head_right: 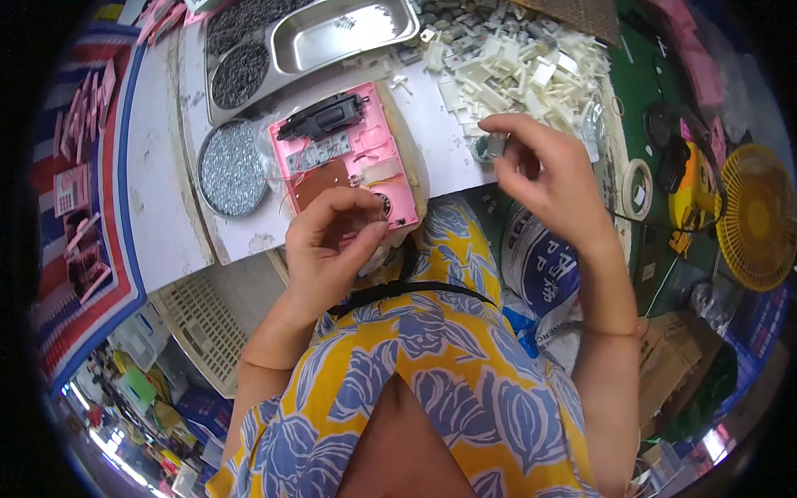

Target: Assembling the internal components of a pink toy device, including wiring, soldering, and fastening the housing.

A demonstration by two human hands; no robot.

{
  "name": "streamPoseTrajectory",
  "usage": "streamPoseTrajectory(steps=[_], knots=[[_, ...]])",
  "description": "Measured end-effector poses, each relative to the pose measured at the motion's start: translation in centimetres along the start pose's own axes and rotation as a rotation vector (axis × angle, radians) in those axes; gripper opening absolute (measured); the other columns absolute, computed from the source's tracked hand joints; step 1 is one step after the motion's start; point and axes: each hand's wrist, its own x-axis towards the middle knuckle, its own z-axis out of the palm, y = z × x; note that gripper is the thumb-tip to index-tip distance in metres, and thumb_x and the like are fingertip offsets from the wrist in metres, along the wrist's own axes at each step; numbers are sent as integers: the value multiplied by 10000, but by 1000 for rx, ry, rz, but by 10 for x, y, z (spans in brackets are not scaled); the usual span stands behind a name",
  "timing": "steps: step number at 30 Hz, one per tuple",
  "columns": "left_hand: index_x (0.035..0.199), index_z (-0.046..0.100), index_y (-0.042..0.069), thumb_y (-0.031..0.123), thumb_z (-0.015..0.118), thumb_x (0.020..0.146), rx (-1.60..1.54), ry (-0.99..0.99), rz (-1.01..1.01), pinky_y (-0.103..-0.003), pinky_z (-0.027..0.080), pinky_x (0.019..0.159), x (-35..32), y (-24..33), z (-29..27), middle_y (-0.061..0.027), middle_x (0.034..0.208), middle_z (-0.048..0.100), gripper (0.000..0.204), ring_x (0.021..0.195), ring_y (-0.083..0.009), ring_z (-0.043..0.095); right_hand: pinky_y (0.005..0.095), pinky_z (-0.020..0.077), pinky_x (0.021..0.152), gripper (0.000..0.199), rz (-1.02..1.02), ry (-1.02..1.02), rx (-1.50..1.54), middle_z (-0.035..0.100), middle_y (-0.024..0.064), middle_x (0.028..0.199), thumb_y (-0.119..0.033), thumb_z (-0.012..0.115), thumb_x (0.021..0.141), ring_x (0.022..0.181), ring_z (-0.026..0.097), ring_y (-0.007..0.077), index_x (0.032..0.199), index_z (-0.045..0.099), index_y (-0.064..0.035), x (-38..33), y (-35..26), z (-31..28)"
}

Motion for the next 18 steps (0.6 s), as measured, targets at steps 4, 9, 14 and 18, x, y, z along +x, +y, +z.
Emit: streamPoseTrajectory(steps=[4,9,14,18], knots=[[1243,596,-5,-65,712,884,-67,-7,30,-245,568,824,4,-5,3,-66,1005,674,382,919,-106,673,191,469,702,409,42,3,749,620,-15,900,56,690,871,772,571,36,1274,629,28,-14,-28,47],[1293,540,4,-58,709,888,-88,-24,-3,-253,581,813,5,-4,0,-74,1003,671,443,906,-104,676,191,476,718,448,122,-181,1076,613,-6,921,60,678,905,794,578,37,1337,562,52,-8,-35,72],[1294,529,7,-55,710,887,-119,-25,0,-260,588,812,7,-5,-2,-79,1006,674,450,911,-109,681,188,469,697,431,141,-258,988,632,-2,941,54,675,908,776,573,28,1326,576,29,-3,-27,70],[1288,527,11,-49,723,880,-104,-10,21,-267,593,808,6,-7,-1,-78,992,679,456,904,-113,686,188,463,692,488,-12,-168,641,653,11,944,41,716,874,762,569,41,1339,576,6,-7,-25,74]])
